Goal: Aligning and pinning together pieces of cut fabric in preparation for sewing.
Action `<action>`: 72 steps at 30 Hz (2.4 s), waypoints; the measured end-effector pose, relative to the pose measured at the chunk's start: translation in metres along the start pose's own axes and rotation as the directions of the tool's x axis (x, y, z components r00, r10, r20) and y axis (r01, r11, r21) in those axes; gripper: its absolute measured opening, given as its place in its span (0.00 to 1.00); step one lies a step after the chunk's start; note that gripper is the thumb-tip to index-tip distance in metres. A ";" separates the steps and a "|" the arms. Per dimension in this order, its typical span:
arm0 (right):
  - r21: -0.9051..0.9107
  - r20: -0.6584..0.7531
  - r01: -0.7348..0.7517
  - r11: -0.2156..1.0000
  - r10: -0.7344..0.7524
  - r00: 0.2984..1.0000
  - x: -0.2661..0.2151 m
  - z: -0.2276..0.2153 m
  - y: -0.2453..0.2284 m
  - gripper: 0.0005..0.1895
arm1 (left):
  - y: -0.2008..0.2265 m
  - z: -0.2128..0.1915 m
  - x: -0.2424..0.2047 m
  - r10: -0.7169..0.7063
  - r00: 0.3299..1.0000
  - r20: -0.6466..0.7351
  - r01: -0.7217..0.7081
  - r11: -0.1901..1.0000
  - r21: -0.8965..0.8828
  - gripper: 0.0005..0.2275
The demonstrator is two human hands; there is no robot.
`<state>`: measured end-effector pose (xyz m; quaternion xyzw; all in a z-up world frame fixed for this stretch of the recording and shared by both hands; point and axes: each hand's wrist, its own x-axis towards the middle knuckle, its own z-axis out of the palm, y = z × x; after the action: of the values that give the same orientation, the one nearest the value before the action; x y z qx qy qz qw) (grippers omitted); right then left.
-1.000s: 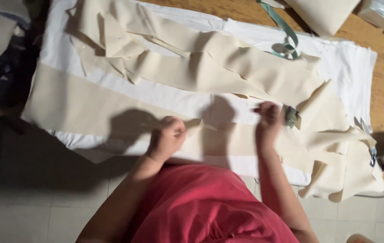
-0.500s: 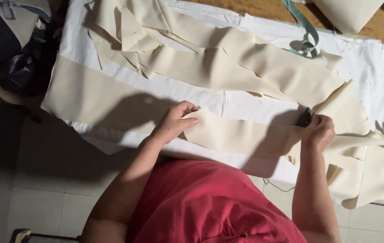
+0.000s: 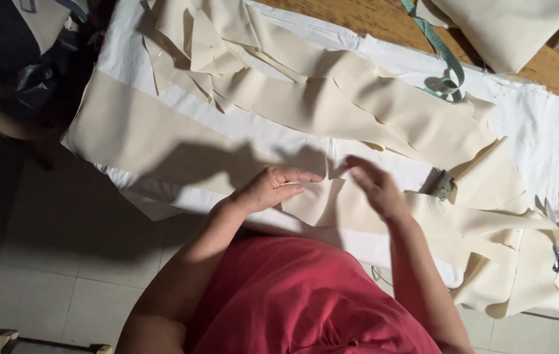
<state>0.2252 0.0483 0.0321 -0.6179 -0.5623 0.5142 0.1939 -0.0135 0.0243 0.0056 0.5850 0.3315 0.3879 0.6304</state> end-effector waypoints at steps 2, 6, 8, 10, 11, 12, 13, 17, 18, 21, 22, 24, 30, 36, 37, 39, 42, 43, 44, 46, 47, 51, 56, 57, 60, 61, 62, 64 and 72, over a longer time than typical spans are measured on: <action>0.225 0.108 -0.027 0.974 0.003 0.994 -0.001 0.016 -0.014 0.30 | 0.011 0.003 -0.001 0.002 1.000 0.003 -0.002 1.000 0.004 0.14; 0.614 0.087 0.053 0.788 -0.134 0.987 0.013 0.030 0.008 0.12 | -0.011 -0.002 -0.007 -0.043 0.996 -0.077 0.047 0.998 0.052 0.16; 0.545 0.075 0.096 0.833 -0.162 0.984 0.018 0.029 0.005 0.09 | -0.031 -0.006 -0.012 -0.071 0.990 -0.125 0.078 0.996 0.051 0.16; 0.471 0.062 0.140 0.871 -0.191 0.980 0.020 0.031 0.002 0.07 | -0.049 -0.006 -0.015 -0.097 0.981 -0.170 0.107 0.993 0.047 0.16; 0.415 0.034 0.177 0.892 -0.210 0.977 0.020 0.034 0.000 0.07 | -0.056 -0.005 -0.017 -0.151 0.961 -0.231 0.136 0.988 -0.079 0.16; 0.357 0.008 0.214 0.909 -0.232 0.973 0.020 0.037 -0.003 0.07 | -0.064 -0.004 -0.018 -0.208 0.936 -0.284 0.153 0.967 -0.206 0.17; 0.355 0.011 0.217 0.909 -0.236 0.972 0.021 0.039 -0.005 0.07 | -0.077 -0.001 -0.020 -0.206 0.935 -0.288 0.150 0.967 -0.206 0.17; 0.348 -0.070 0.272 0.897 -0.264 0.962 0.015 0.052 -0.032 0.07 | -0.112 0.009 -0.029 -0.370 0.874 -0.315 0.194 0.860 -0.472 0.20; 0.344 -0.106 0.305 0.888 -0.286 0.952 0.010 0.055 -0.044 0.07 | -0.116 0.011 -0.031 -0.381 0.867 -0.320 0.206 0.860 -0.467 0.21; 0.266 -0.222 0.595 0.758 -0.553 0.803 0.021 0.051 -0.029 0.05 | -0.125 0.016 -0.029 -0.422 0.856 -0.298 0.243 0.838 -0.489 0.18; 0.267 -0.218 0.594 0.759 -0.553 0.804 0.018 0.046 -0.033 0.05 | -0.138 0.019 -0.027 -0.424 0.854 -0.301 0.242 0.837 -0.491 0.18; 0.151 -0.315 0.698 0.700 -0.635 0.705 0.013 0.037 -0.040 0.05 | -0.163 0.025 -0.022 -0.306 0.868 -0.392 0.147 0.911 -0.386 0.24; -0.078 -0.498 0.714 0.696 -0.648 0.576 -0.021 0.017 -0.050 0.06 | -0.062 0.047 -0.040 0.106 0.992 -0.073 0.020 0.433 0.901 0.23; 0.210 -0.583 0.618 0.757 -0.411 0.701 -0.024 0.013 -0.020 0.06 | -0.083 0.033 -0.031 0.098 0.982 0.163 -0.188 0.381 0.905 0.15; 0.209 -0.585 0.618 0.758 -0.410 0.700 -0.026 0.012 -0.018 0.06 | -0.085 0.035 -0.031 0.098 0.981 0.165 -0.190 0.381 0.905 0.15; 0.316 -0.588 0.557 0.768 -0.302 0.750 -0.031 0.013 -0.014 0.08 | -0.090 0.040 -0.031 0.174 0.970 0.168 -0.216 0.306 0.927 0.07; 0.322 -0.575 0.523 0.789 -0.276 0.770 -0.037 0.012 -0.012 0.08 | -0.076 0.037 -0.032 0.189 0.966 0.177 -0.223 0.259 0.940 0.05; 0.322 -0.576 0.523 0.789 -0.275 0.770 -0.038 0.013 -0.007 0.08 | -0.068 0.037 -0.032 0.189 0.966 0.179 -0.224 0.260 0.939 0.05; 0.318 -0.578 0.518 0.794 -0.270 0.770 -0.037 0.013 -0.004 0.08 | -0.060 0.037 -0.032 0.136 0.976 0.171 -0.203 0.279 0.939 0.08; 0.314 -0.577 0.512 0.799 -0.267 0.772 -0.038 0.015 -0.001 0.08 | -0.055 0.039 -0.032 0.082 0.984 0.159 -0.177 0.297 0.938 0.11; 0.317 -0.576 0.508 0.801 -0.263 0.774 -0.038 0.015 -0.002 0.08 | -0.059 0.041 -0.031 0.115 0.978 0.172 -0.199 0.301 0.933 0.11; 0.319 -0.570 0.494 0.809 -0.253 0.782 -0.035 0.014 0.008 0.09 | -0.056 0.043 -0.024 0.264 0.950 0.168 -0.249 0.314 0.916 0.06; 0.298 -0.571 0.492 0.818 -0.260 0.778 -0.033 0.013 0.013 0.08 | -0.104 0.049 -0.017 0.283 0.949 0.141 -0.239 0.350 0.906 0.05; 0.297 -0.574 0.497 0.816 -0.264 0.775 -0.032 0.013 0.016 0.08 | -0.108 0.048 -0.016 0.265 0.954 0.141 -0.233 0.359 0.904 0.05; 0.304 -0.565 0.489 0.818 -0.258 0.783 -0.034 0.013 0.015 0.08 | -0.102 0.041 -0.017 0.239 0.967 0.084 -0.182 0.426 0.886 0.02; 0.304 -0.565 0.489 0.818 -0.258 0.784 -0.035 0.013 0.015 0.08 | -0.090 0.034 -0.019 0.239 0.967 0.084 -0.182 0.426 0.886 0.02; 0.309 -0.560 0.490 0.815 -0.260 0.787 -0.036 0.013 0.016 0.08 | -0.078 0.026 -0.021 0.249 0.968 0.003 -0.137 0.523 0.841 0.01; 0.316 -0.553 0.488 0.813 -0.260 0.791 -0.041 0.015 0.009 0.08 | -0.072 0.007 -0.029 0.248 0.965 -0.079 -0.094 0.616 0.782 0.01; 0.190 -0.228 0.367 0.911 -0.322 0.919 -0.075 0.053 -0.040 0.07 | -0.075 -0.063 -0.092 0.121 0.739 -0.662 0.320 0.803 0.503 0.16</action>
<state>0.1723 -0.0245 0.0755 -0.5288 -0.5785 0.4709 0.4049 -0.1050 -0.0271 -0.0788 0.5525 0.6695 0.4116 0.2777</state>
